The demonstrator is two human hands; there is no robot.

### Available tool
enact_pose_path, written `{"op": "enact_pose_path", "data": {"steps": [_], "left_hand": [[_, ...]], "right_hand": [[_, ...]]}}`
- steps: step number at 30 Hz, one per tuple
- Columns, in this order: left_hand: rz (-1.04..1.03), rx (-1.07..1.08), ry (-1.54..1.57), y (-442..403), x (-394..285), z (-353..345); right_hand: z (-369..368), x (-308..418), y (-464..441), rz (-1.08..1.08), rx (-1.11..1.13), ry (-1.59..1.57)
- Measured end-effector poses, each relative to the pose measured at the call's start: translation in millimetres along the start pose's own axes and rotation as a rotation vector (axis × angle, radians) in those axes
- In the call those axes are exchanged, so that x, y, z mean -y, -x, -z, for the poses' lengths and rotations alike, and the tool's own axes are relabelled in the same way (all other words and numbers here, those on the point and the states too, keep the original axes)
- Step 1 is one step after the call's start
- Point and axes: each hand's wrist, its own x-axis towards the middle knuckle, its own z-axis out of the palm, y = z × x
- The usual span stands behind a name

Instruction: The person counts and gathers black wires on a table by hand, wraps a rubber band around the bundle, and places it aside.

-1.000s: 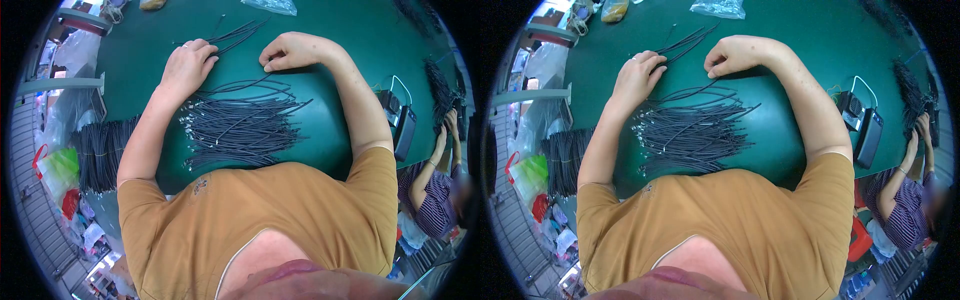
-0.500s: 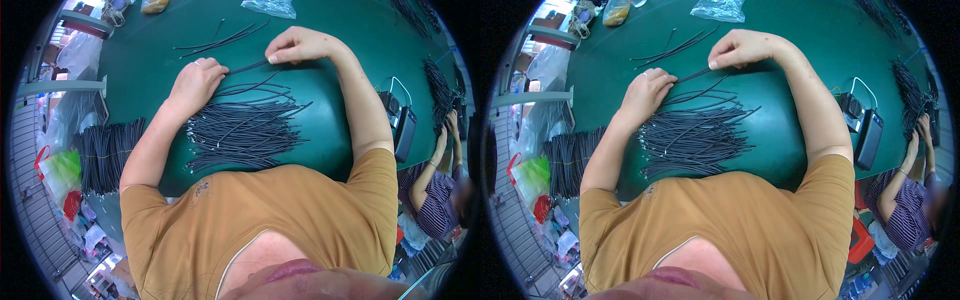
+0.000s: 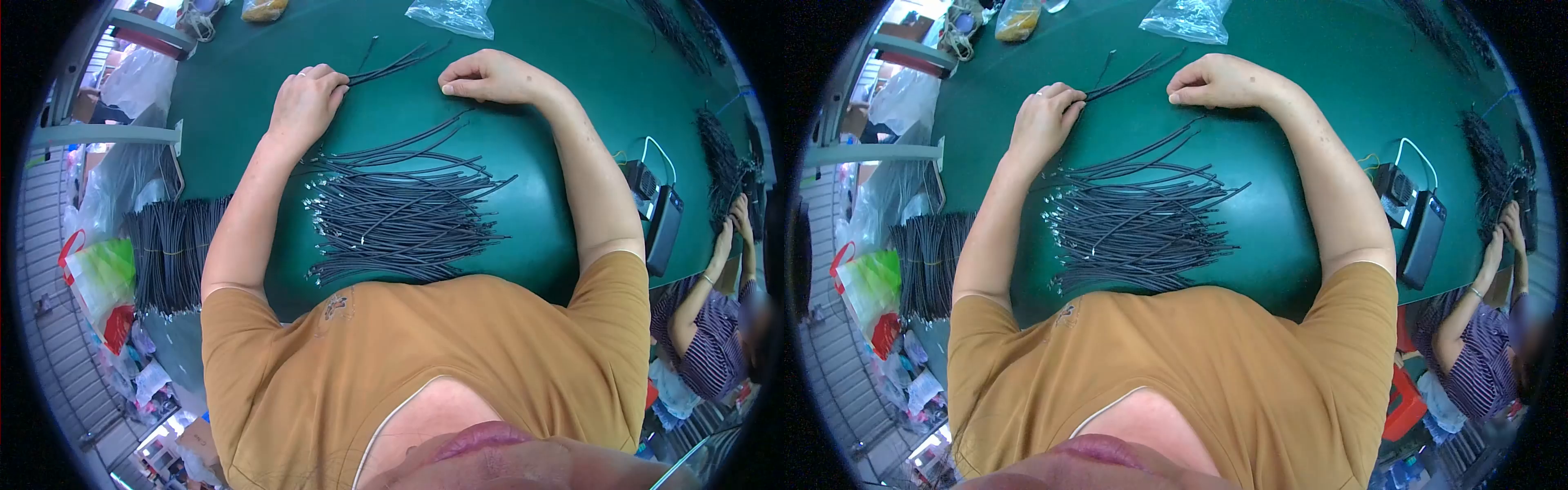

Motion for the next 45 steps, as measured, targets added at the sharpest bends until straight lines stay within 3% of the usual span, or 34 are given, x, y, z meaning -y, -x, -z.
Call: {"op": "enact_pose_path", "data": {"steps": [9,11,19,24,26,27,32,36,38,39,42,45], "left_hand": [[-0.03,0.001,-0.023,9,-23,26],[0.045,0.121,0.125,18,-52,47],[0.021,0.171,0.178,51,-83,40],[-0.124,0.198,0.188,49,-80,60],[-0.092,0.128,0.292,37,-58,60],[-0.055,0.039,0.242,32,-45,56],[0.06,-0.002,0.002,13,0,29],[0.015,0.031,0.039,6,7,16],[0.177,0.254,0.11,0,7,24],[0.178,0.256,0.114,-1,6,24],[0.2,0.279,0.061,-10,5,21],[0.076,0.376,-0.155,-26,7,17]], "right_hand": [[1,-2,0,-0.004,0.024,-0.051],[3,-9,-1,0.018,0.042,-0.118],[3,-17,1,-0.046,-0.039,-0.174],[10,-28,1,0.001,-0.027,-0.363],[14,-38,-1,0.024,-0.037,-0.448],[14,-40,-2,0.046,-0.047,-0.532],[8,-39,-6,0.025,-0.061,-0.533],[7,-25,-5,-0.036,-0.054,-0.385],[4,-28,-7,-0.025,-0.07,-0.356],[3,-30,-8,-0.008,-0.077,-0.321],[3,-26,-7,-0.025,-0.082,-0.32],[4,-24,-7,-0.03,-0.069,-0.332]]}}
